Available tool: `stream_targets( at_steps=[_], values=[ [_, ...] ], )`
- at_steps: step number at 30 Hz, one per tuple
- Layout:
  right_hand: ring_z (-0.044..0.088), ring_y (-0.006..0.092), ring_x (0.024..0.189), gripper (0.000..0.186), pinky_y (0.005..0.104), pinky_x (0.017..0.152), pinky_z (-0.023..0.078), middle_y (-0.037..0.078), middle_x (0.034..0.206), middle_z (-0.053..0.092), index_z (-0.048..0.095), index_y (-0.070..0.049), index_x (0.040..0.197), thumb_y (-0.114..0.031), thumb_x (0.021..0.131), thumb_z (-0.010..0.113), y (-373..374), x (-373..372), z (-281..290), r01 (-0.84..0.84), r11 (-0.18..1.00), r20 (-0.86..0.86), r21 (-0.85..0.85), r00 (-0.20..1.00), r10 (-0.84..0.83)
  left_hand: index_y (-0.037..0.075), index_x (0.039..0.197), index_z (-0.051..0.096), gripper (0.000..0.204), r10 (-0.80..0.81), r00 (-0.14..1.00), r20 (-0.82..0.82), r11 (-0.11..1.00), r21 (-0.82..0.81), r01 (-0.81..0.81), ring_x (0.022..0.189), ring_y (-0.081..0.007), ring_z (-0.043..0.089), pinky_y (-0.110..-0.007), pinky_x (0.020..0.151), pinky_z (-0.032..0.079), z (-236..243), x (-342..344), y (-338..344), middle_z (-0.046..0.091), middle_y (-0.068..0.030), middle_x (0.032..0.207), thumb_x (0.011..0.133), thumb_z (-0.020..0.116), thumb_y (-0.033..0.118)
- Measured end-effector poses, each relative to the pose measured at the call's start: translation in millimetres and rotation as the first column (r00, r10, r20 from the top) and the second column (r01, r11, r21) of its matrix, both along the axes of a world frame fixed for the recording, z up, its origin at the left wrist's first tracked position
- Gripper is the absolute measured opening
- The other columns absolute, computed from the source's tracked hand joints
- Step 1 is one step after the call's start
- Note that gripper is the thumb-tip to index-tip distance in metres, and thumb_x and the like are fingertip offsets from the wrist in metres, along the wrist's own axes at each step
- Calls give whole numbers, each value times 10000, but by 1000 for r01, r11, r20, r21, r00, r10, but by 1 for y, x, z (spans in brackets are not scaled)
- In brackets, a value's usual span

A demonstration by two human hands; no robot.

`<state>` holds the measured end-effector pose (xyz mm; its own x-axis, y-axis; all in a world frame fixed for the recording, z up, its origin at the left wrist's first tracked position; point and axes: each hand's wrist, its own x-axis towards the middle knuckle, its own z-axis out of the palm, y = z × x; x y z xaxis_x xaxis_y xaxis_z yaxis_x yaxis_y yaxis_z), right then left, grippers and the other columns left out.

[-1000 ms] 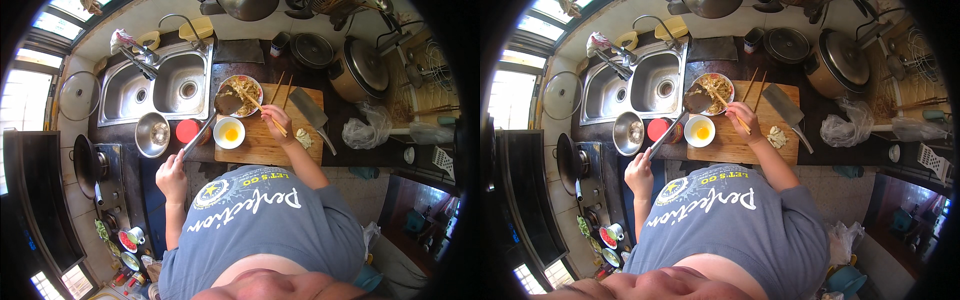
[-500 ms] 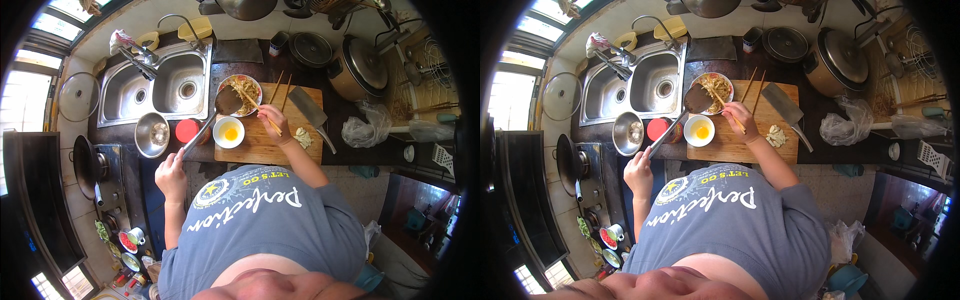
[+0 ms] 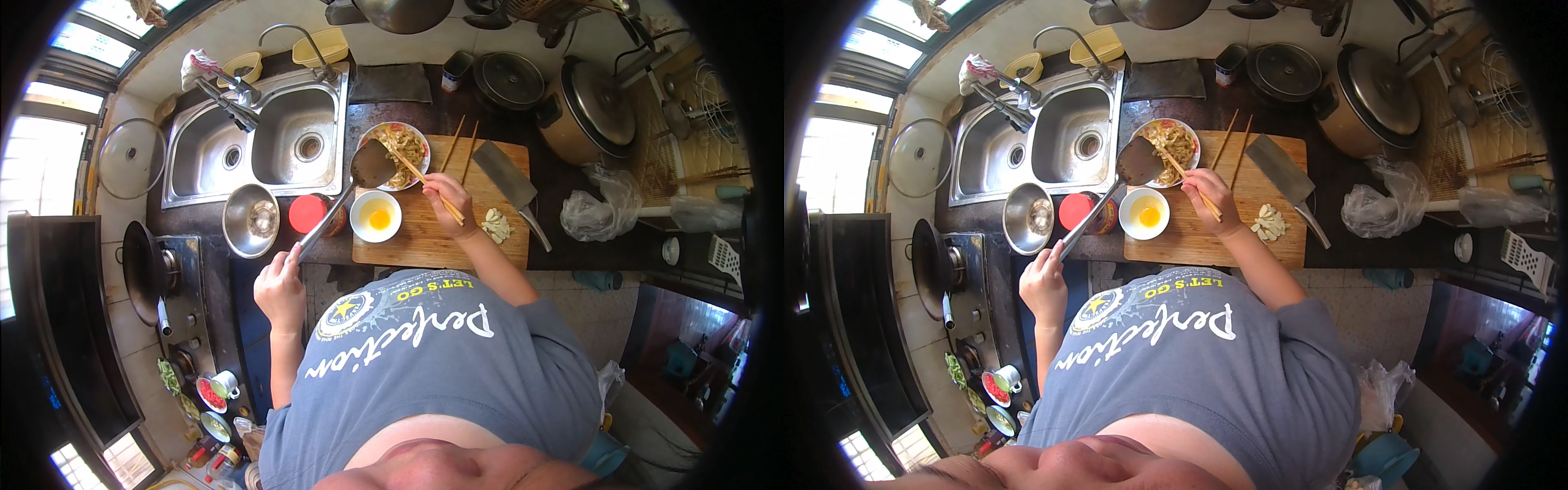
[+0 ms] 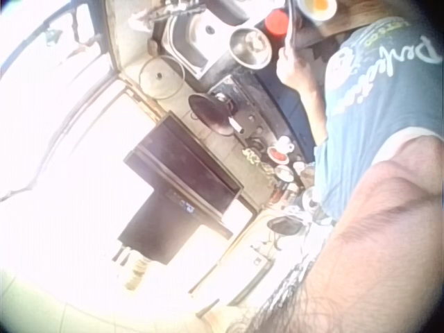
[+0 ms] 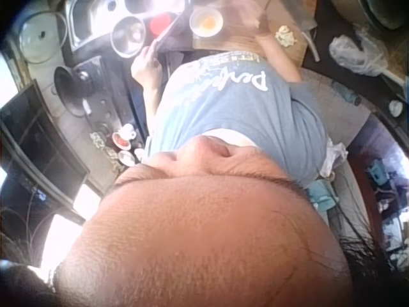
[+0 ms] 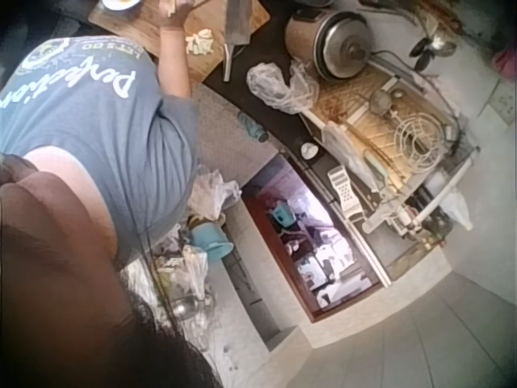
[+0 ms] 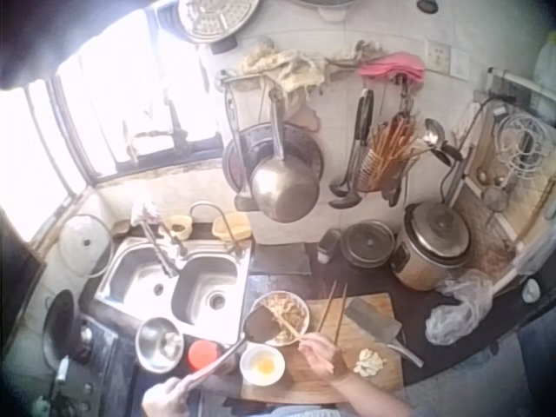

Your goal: The person uses a ladle to transfer cooked food from a wok into a floral bowl and then cleans the wok in a sink using a handheld scrubber and water.

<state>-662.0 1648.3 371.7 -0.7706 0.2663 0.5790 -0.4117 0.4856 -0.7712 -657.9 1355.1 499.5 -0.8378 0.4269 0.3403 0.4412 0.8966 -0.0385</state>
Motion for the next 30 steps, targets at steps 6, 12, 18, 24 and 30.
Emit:
stream_targets(
  at_steps=[6, 12, 18, 24, 30],
  values=[
    [556, 276, 790, 86, 322, 702, 459, 138, 865, 571, 550, 8, 785, -60, 754, 593, -4, 5, 4, -46, 999, 2, 8, 999, 46, 163, 963, 613, 339, 16, 1000, 2, 1000, -7, -16, 642, -197, 551, -310, 564, 427, 4, 2, 0, 588, -14, 830, 655, 583, 25],
    [556, 277, 787, 86, 318, 696, 461, 139, 854, 569, 544, 10, 792, -43, 747, 594, 0, 3, 3, -48, 998, -21, 31, 999, 49, 161, 968, 610, 343, 17, 1000, 14, 1000, -6, -17, 633, -197, 548, -306, 558, 426, 3, 2, -1, 584, -11, 825, 657, 579, 19],
    [557, 273, 781, 78, 320, 693, 462, 133, 848, 570, 551, 7, 787, -37, 742, 597, 1, 4, 2, -14, 999, -18, 37, 1000, 15, 159, 963, 613, 340, 23, 1000, 10, 1000, 6, -23, 631, -196, 546, -304, 559, 428, 2, 1, -2, 584, -11, 824, 655, 582, 18],
    [563, 267, 776, 84, 308, 682, 466, 134, 862, 577, 560, 12, 790, -45, 743, 601, 0, 2, 6, -2, 1000, -8, 30, 1000, 2, 169, 969, 615, 363, 21, 1000, 7, 1000, 21, -21, 635, -206, 544, -310, 566, 430, 0, -1, -2, 586, -17, 827, 637, 598, 24],
    [578, 235, 775, 84, 286, 676, 469, 123, 878, 593, 569, 8, 783, -71, 769, 593, 8, 9, 21, 136, 987, -1, -86, 991, -137, 90, 1129, 540, 452, -67, 721, 690, 628, 591, -507, 597, -82, 528, -219, 487, 395, -37, -10, -31, 596, 6, 760, 689, 600, 11]
  ],
)
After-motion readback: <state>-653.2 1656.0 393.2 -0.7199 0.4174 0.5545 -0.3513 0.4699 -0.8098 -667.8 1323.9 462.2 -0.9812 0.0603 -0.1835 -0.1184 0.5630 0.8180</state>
